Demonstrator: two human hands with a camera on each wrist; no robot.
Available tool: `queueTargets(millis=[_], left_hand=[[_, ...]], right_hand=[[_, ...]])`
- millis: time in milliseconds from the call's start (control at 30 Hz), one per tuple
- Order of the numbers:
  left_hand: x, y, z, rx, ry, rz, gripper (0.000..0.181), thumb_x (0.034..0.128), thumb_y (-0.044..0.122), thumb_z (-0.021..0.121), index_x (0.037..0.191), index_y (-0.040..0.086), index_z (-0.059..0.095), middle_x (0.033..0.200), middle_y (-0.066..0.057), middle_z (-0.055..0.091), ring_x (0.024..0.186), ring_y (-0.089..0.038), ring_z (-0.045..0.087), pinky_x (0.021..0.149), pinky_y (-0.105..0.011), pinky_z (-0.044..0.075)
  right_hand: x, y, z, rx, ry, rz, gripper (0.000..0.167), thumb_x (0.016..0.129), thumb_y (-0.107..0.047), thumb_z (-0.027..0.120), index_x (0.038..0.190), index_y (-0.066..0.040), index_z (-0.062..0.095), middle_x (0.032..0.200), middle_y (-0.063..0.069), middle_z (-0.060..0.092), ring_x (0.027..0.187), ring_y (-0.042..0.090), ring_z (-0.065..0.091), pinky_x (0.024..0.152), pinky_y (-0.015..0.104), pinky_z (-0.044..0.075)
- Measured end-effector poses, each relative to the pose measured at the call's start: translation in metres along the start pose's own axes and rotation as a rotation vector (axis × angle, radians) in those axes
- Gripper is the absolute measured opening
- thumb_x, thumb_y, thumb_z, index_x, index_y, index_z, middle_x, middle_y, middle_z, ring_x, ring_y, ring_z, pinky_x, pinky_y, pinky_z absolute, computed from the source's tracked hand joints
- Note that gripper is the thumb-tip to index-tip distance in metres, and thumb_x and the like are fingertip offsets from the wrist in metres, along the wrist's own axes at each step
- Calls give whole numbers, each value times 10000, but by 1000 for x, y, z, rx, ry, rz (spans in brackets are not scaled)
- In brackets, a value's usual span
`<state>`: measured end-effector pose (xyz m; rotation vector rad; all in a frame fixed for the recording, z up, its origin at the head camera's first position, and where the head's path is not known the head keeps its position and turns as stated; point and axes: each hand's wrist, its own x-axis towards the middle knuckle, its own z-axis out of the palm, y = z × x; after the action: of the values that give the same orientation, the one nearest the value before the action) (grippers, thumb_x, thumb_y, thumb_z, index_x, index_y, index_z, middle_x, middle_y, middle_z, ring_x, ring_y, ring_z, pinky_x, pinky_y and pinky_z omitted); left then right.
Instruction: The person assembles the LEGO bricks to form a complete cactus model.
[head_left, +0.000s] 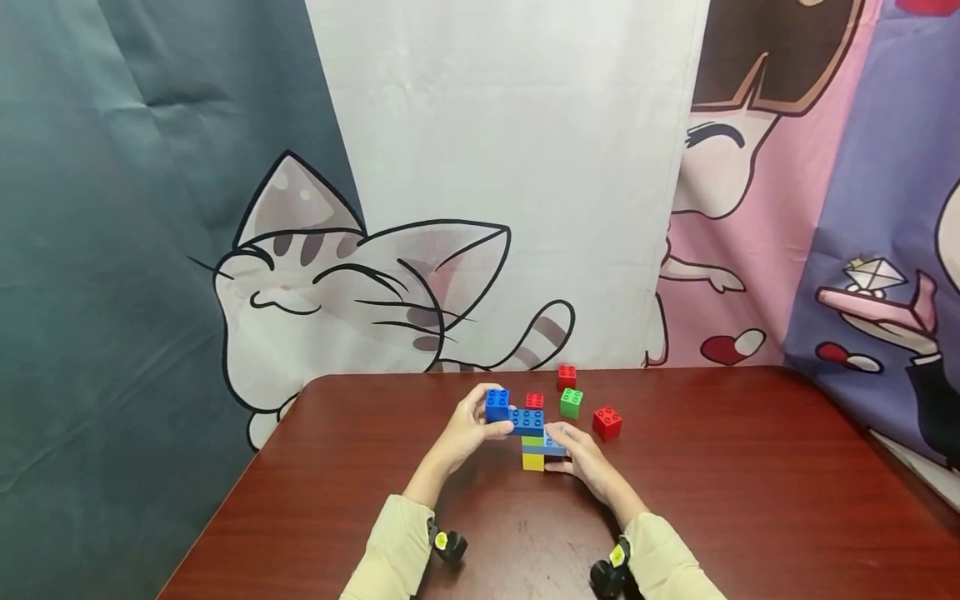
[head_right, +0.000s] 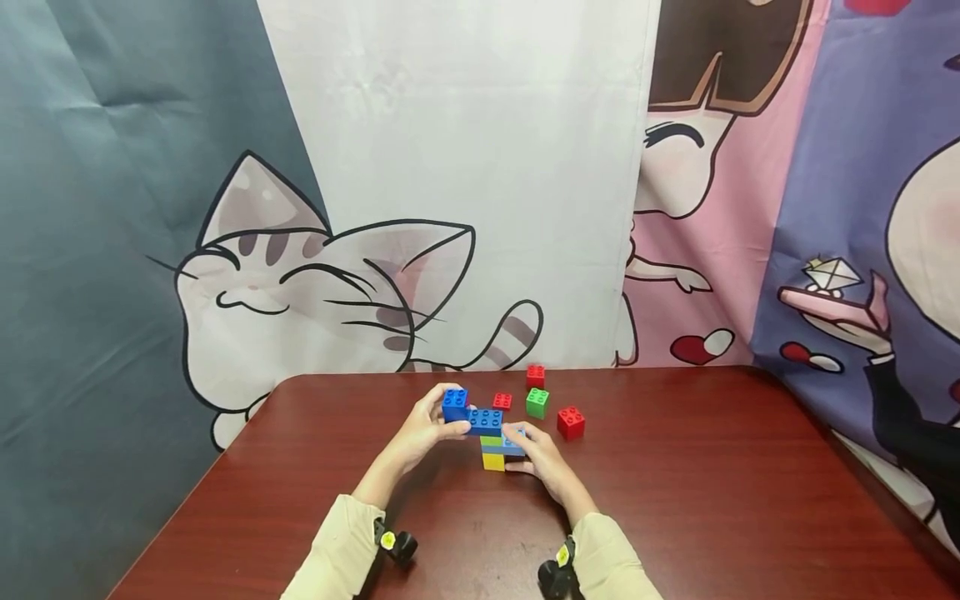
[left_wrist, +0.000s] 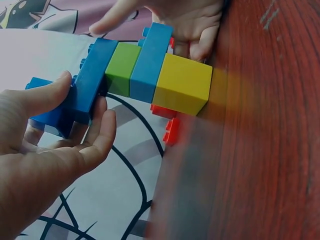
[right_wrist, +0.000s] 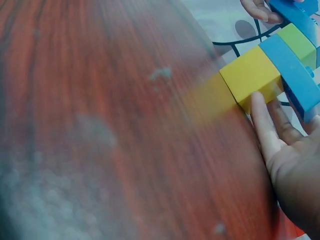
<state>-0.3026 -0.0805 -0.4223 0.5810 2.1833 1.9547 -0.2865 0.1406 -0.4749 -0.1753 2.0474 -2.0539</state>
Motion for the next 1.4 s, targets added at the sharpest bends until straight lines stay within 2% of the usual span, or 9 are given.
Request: queueTargets(millis=[67, 200, 333, 533, 733, 800, 1067, 1233, 1400], left_hand=[[-1, -1, -1, 10, 8, -1, 477, 883, 33, 681, 1302, 55, 455, 1271, -279, 601, 1027, -251, 660, 860, -418, 587], [0, 0, -2, 39, 17, 12, 476, 882, 43, 685, 1303, 68, 464, 1270, -271, 597, 1031, -270, 654, 863, -423, 586], [0, 1, -4, 56, 28, 16, 477, 878, 47, 691, 1303, 81, 476, 1257, -251, 597, 1014, -257, 644, 869, -420, 585], [-1, -3, -4, 58, 21, 8, 475, 880, 52, 690, 1304, 79, 478, 1264, -259, 592, 996, -228, 632, 864, -405, 587], [0, 0, -7, 93, 1, 23, 487, 880, 74, 697, 1314, 74, 478, 1235, -252, 597, 976, -228, 637, 853, -408, 591], [0, 1, -9, 107, 0, 25, 493, 880, 80, 699, 1319, 66, 476, 1221, -246, 602, 969, -225, 641, 853, -412, 590], [-2, -2, -13, 104, -30, -8, 496, 887, 75, 689, 1329, 63, 465, 1230, -251, 601, 971, -211, 650, 863, -420, 587], [-1, -1, -14, 105, -34, -3, 505, 890, 84, 687, 1337, 53, 455, 1244, -250, 602, 991, -220, 655, 860, -424, 588], [-2, 2, -16, 101, -35, -8, 490, 889, 72, 685, 1325, 57, 463, 1248, -255, 599, 1004, -238, 652, 869, -434, 584]], right_hand=[[0, -2, 0, 15, 3, 9, 588, 1016, -440, 432, 1356, 40, 439, 1252, 101, 570, 1054, 141, 574, 888, 380, 580], [3, -7, -1, -4, 84, 2, 583, 1013, -457, 437, 1317, 36, 499, 1189, 101, 642, 984, 134, 635, 842, 365, 593], [7, -10, -1, -92, 188, -53, 486, 1004, -385, 505, 1242, 33, 574, 1192, 165, 670, 925, 121, 670, 790, 302, 600], [14, -13, -4, -270, 292, -126, 383, 967, -287, 606, 1223, -2, 609, 1231, 200, 651, 1041, 182, 651, 807, 287, 595], [24, -27, -1, -50, 272, -85, 483, 994, -301, 542, 1383, -24, 466, 1413, 218, 524, 1292, 341, 531, 1073, 441, 456], [29, -30, 1, -34, 267, -88, 494, 994, -302, 538, 1391, -21, 449, 1425, 228, 500, 1309, 360, 500, 1100, 469, 423], [49, -23, -1, -240, 289, -9, 461, 988, -228, 558, 1376, 6, 470, 1372, 241, 527, 1242, 367, 537, 1034, 462, 491], [58, -22, 0, -371, 277, -31, 450, 971, -215, 584, 1354, -1, 485, 1357, 245, 527, 1198, 374, 539, 984, 453, 519], [64, -22, 5, -536, 260, -83, 422, 954, -165, 611, 1328, 0, 504, 1345, 250, 545, 1228, 403, 526, 1029, 505, 481]])
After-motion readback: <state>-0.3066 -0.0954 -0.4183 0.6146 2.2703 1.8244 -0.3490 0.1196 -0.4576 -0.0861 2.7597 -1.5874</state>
